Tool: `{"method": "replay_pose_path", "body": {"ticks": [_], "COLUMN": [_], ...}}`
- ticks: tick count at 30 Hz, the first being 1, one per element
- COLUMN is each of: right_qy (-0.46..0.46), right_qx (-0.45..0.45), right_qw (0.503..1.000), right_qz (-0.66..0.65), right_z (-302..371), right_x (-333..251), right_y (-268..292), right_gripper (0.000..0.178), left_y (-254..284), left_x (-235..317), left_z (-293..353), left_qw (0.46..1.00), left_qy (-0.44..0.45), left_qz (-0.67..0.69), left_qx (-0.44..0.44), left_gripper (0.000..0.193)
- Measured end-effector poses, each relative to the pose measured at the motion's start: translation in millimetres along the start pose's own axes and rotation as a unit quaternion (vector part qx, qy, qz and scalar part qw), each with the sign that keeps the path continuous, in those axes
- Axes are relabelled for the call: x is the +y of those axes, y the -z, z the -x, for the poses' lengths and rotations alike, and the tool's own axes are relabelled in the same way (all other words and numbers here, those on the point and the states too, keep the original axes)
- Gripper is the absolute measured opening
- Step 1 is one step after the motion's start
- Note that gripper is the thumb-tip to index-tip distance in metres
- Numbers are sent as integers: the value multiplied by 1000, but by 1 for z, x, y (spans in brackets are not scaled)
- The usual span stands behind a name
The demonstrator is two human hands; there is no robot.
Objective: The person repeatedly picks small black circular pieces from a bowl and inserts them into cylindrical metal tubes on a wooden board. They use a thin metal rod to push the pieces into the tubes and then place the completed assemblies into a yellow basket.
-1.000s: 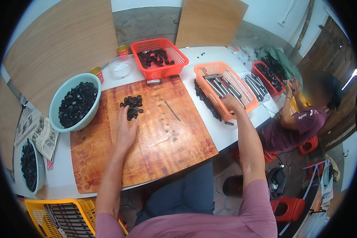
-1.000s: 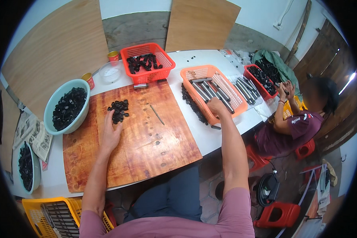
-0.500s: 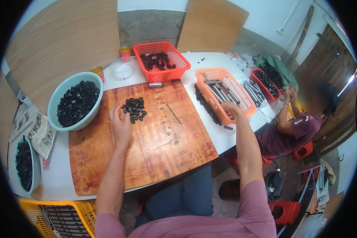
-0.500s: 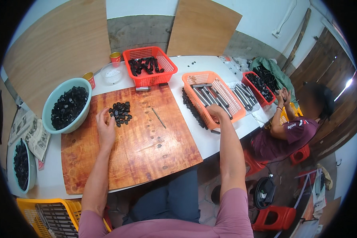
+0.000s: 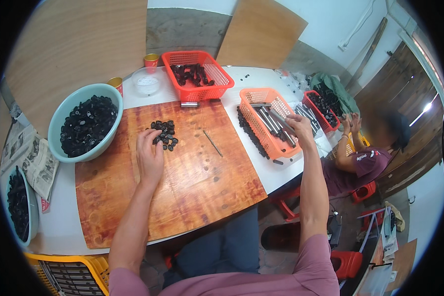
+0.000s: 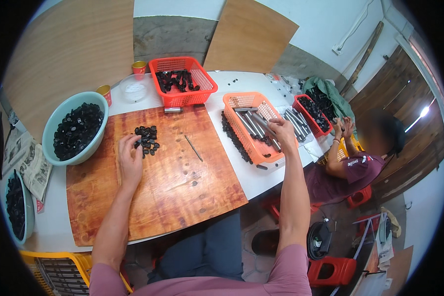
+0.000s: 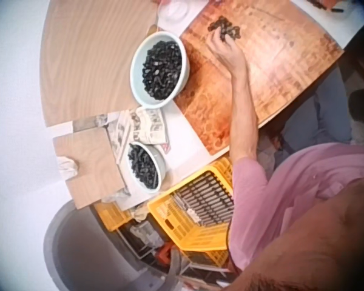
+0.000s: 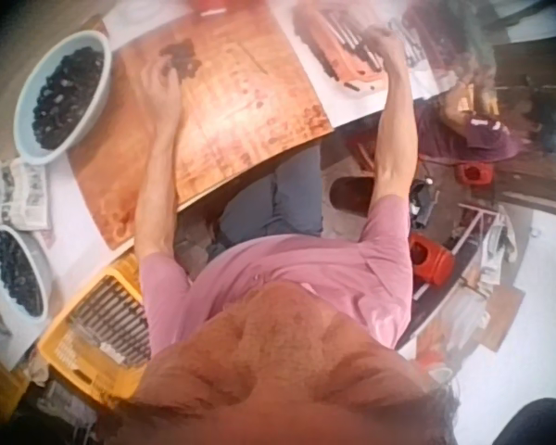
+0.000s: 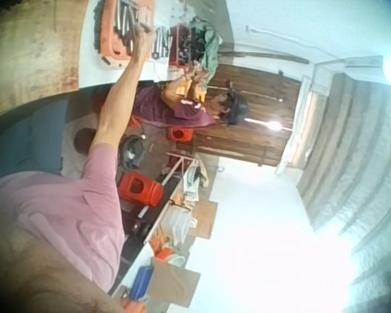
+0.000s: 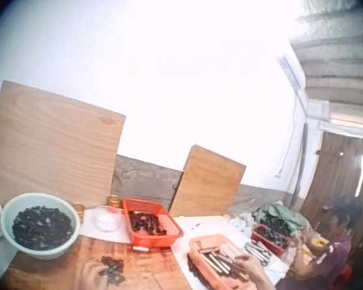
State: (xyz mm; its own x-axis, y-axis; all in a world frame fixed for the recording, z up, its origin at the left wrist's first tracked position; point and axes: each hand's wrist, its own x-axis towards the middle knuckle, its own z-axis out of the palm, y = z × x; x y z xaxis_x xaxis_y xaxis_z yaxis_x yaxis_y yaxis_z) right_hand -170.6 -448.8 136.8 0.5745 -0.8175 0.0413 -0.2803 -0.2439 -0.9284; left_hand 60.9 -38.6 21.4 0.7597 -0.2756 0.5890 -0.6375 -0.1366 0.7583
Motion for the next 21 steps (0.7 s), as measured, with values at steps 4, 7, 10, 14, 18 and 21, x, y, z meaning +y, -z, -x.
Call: {"method": "replay_pose_path", "body": {"ticks": [4,7,10,14,18,21], "right_qy": [20,86,62,93,118,36], "right_qx": [-97,-229,-361,-431,-416,-418], "right_qw": [990,967,926,897,900,906], "right_qz": [-97,-67,-96,-45,-57,-51], "right_z": [36,73,101,118,113,107], "right_x": [-53,-69,-67,-64,-54,-49], "right_y": [-33,-88,-141,-197,-220,-224], "right_gripper": [21,20,24,26,27,26], "left_y": [-10,-6,-3,4,15,18], "left_x": [-1,6,19,12,8,6], "left_z": [9,15,12,10,-1,-5], "left_qw": [979,894,738,716,752,763], "left_qy": [70,208,336,353,353,368], "left_qz": [188,367,525,529,503,491], "left_qx": [-48,-150,-258,-286,-238,-205], "left_gripper": [20,31,55,59,46,41]}}
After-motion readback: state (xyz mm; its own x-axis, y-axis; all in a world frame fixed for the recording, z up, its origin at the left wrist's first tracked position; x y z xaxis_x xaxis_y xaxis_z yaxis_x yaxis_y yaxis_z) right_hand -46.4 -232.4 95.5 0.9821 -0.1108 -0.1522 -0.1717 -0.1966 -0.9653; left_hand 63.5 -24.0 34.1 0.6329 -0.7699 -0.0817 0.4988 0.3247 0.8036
